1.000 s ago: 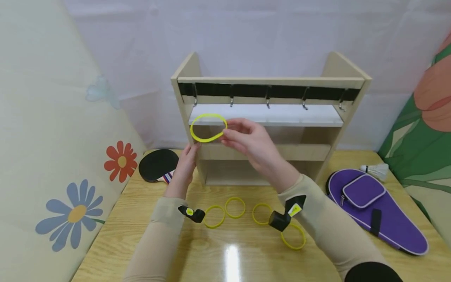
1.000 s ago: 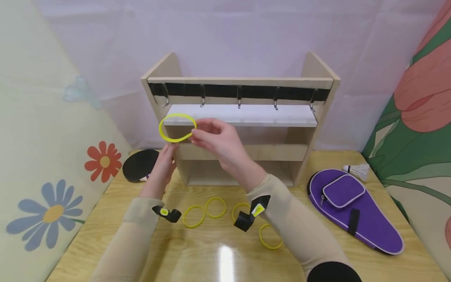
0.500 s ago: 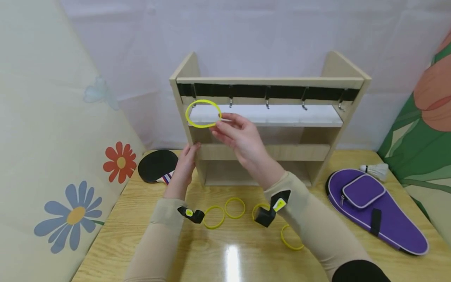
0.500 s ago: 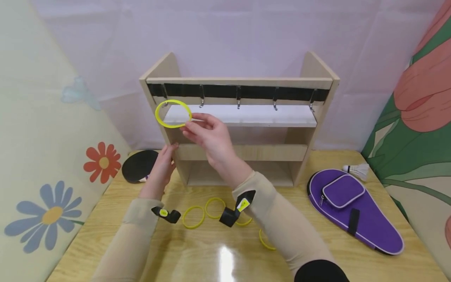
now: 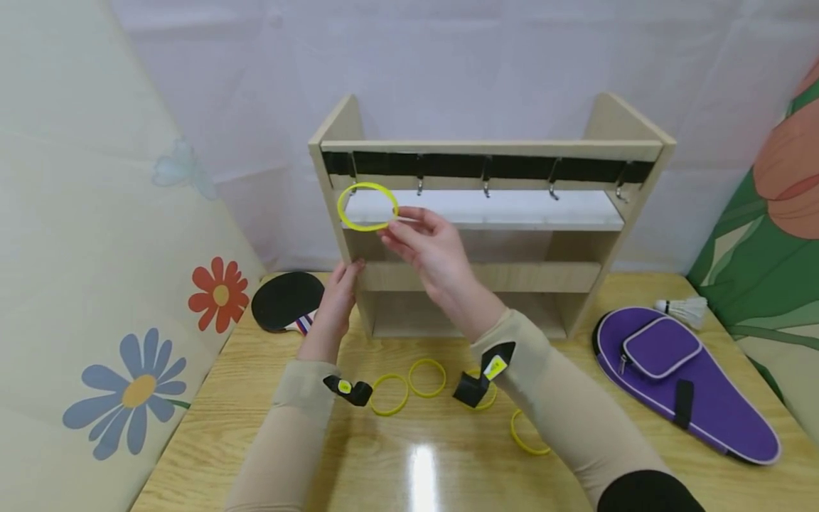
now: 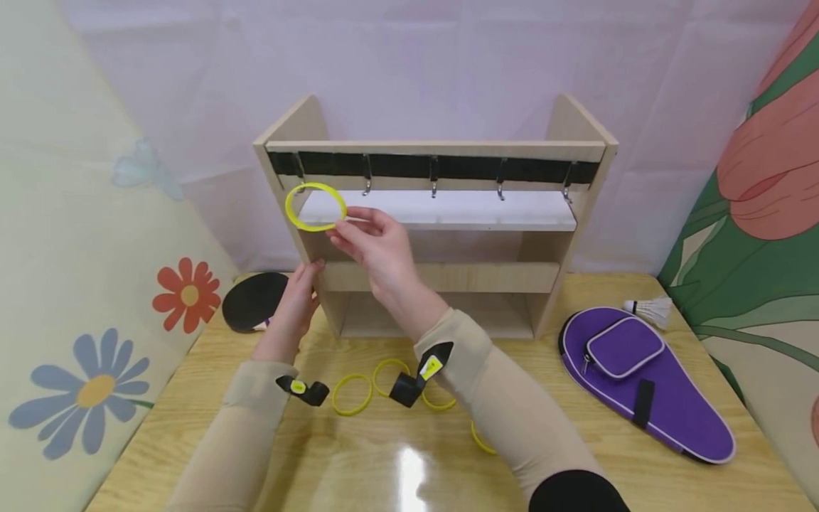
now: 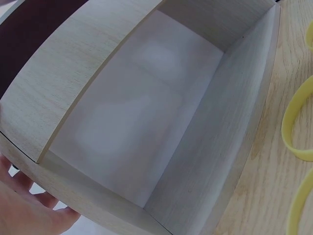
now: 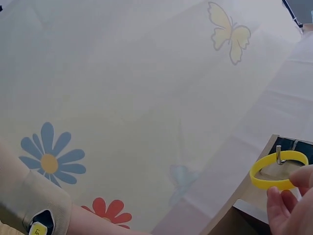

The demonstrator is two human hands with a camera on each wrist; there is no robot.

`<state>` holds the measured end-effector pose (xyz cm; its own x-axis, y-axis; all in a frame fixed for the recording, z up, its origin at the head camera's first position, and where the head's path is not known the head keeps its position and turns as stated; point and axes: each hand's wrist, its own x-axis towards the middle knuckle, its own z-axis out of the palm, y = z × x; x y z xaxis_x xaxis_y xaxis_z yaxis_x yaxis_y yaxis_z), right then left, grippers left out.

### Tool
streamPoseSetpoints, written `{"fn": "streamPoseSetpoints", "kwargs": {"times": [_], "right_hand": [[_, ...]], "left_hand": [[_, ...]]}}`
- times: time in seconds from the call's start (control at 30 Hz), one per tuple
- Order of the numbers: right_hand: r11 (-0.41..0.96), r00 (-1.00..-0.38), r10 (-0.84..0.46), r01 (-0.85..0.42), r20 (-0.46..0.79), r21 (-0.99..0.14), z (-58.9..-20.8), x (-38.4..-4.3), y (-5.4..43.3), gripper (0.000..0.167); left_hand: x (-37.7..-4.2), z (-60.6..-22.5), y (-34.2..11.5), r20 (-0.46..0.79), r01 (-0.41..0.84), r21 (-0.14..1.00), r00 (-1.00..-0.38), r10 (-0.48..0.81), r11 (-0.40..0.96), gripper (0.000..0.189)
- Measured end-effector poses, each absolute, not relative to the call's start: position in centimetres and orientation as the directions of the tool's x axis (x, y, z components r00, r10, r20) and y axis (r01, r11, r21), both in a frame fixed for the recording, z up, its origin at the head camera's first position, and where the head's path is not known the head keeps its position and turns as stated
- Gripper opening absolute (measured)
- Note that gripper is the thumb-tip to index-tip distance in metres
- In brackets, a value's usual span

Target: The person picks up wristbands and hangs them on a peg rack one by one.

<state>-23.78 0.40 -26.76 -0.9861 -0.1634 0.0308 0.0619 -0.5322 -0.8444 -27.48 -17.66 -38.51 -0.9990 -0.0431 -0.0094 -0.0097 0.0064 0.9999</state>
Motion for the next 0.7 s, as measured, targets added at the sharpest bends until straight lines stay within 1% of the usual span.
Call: {"fn": "streamPoseSetpoints", "kwargs": {"times": [0.23, 0.5, 0.7], "right_hand": [[-0.511, -0.985, -0.173, 0.067, 0.026, -0.857, -27.08, -23.75, 0.0, 0.028], [-0.478, -0.97, -0.242, 0.125, -0.006, -0.87, -27.26, -23.59, 0.04, 0.036], [-0.459, -0.964, -0.264, 0.137, -0.013, -0.878, -27.34, -23.36, 0.22, 0.037]], "left_hand": [[-27.56, -38.59, -17.75, -0.009, -0.01, 1.0, -0.999, -0.035, 0.007, 0.055], [-27.44, -38.57, -17.82, -0.006, -0.006, 1.0, -0.999, -0.034, 0.01, 0.055], [-27.4, -38.39, -17.76, -0.006, -0.006, 1.0, -1.0, -0.027, 0.015, 0.055]]}}
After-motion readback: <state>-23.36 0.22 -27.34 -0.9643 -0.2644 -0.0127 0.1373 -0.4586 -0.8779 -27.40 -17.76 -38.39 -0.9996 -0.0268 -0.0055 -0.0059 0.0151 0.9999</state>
